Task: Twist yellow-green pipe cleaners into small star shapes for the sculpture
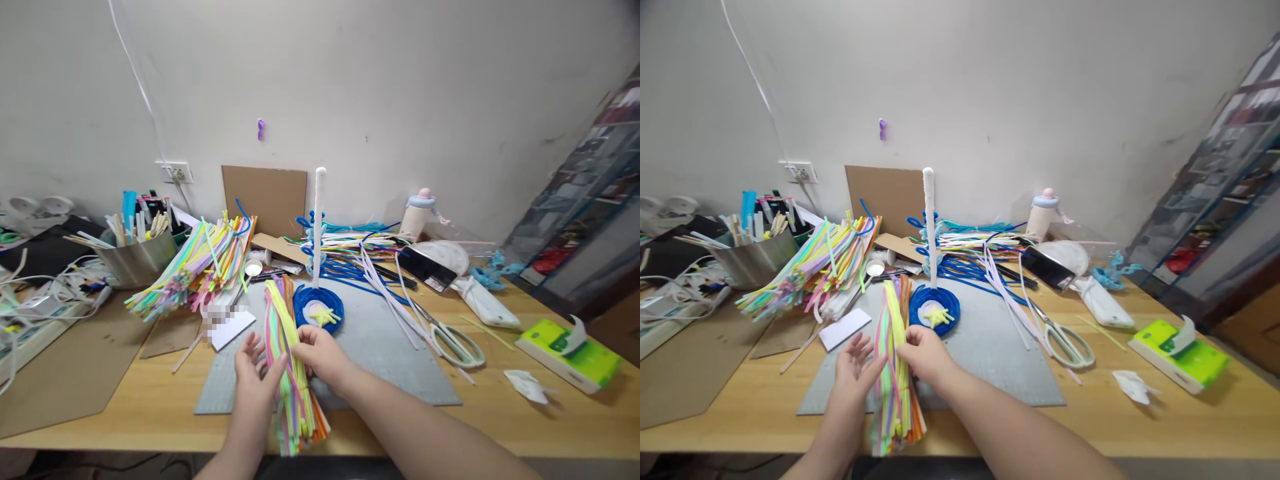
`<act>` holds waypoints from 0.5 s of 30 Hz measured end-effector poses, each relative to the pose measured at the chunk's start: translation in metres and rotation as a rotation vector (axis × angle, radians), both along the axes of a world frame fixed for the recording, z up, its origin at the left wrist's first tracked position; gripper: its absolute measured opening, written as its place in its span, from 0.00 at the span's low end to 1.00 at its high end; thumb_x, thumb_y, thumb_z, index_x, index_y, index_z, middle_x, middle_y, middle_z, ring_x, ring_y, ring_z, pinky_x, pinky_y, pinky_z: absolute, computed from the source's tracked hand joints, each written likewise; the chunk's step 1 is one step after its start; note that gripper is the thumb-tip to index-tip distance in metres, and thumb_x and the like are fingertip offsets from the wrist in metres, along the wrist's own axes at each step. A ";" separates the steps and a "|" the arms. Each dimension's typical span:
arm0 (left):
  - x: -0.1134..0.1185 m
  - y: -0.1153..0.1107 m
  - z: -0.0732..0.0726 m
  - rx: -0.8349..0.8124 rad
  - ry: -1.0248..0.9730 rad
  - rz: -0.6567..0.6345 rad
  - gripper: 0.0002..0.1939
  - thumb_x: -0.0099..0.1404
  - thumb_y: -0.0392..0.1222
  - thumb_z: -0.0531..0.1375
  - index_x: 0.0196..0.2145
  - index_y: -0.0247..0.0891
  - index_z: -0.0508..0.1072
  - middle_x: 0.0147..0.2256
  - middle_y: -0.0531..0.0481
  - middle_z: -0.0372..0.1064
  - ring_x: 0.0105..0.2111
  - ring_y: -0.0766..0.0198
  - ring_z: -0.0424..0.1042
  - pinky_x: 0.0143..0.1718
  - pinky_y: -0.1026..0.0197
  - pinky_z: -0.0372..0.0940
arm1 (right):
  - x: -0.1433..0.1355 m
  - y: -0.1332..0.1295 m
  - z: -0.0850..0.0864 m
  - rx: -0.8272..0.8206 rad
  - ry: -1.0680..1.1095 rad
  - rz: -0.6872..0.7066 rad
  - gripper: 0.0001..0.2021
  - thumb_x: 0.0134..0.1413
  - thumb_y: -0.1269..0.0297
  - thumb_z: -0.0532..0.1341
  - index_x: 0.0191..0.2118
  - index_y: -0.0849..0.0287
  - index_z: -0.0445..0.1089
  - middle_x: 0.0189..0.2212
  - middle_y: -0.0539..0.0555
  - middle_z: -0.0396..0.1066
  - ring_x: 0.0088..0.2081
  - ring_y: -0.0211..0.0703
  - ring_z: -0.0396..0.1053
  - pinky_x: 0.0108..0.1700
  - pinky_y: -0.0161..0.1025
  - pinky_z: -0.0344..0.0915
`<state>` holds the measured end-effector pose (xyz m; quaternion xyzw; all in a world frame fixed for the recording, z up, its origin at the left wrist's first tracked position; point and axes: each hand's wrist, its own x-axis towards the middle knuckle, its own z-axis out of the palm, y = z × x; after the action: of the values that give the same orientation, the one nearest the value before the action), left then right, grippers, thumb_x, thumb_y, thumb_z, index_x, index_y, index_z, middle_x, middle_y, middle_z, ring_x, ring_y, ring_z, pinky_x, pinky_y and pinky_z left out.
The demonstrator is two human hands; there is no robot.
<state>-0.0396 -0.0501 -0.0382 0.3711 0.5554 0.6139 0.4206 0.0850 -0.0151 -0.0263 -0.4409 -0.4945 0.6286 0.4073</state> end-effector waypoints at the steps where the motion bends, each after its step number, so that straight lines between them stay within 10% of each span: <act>1: -0.001 0.007 0.001 -0.038 -0.080 -0.017 0.36 0.46 0.42 0.66 0.51 0.39 0.56 0.53 0.38 0.56 0.53 0.52 0.60 0.49 0.56 0.60 | -0.001 0.000 -0.002 -0.011 -0.020 0.016 0.03 0.38 0.70 0.55 0.23 0.59 0.59 0.15 0.41 0.57 0.14 0.28 0.53 0.16 0.28 0.49; 15: 0.000 0.014 0.024 -0.014 -0.164 -0.097 0.28 0.47 0.37 0.64 0.48 0.38 0.64 0.44 0.44 0.69 0.42 0.56 0.71 0.41 0.58 0.66 | -0.004 -0.007 -0.002 0.055 0.169 0.129 0.08 0.39 0.70 0.57 0.32 0.60 0.62 0.22 0.44 0.63 0.19 0.30 0.58 0.19 0.28 0.54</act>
<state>-0.0398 -0.0362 -0.0146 0.3430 0.5046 0.6173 0.4966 0.0808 -0.0225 -0.0279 -0.3421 -0.5027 0.6747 0.4182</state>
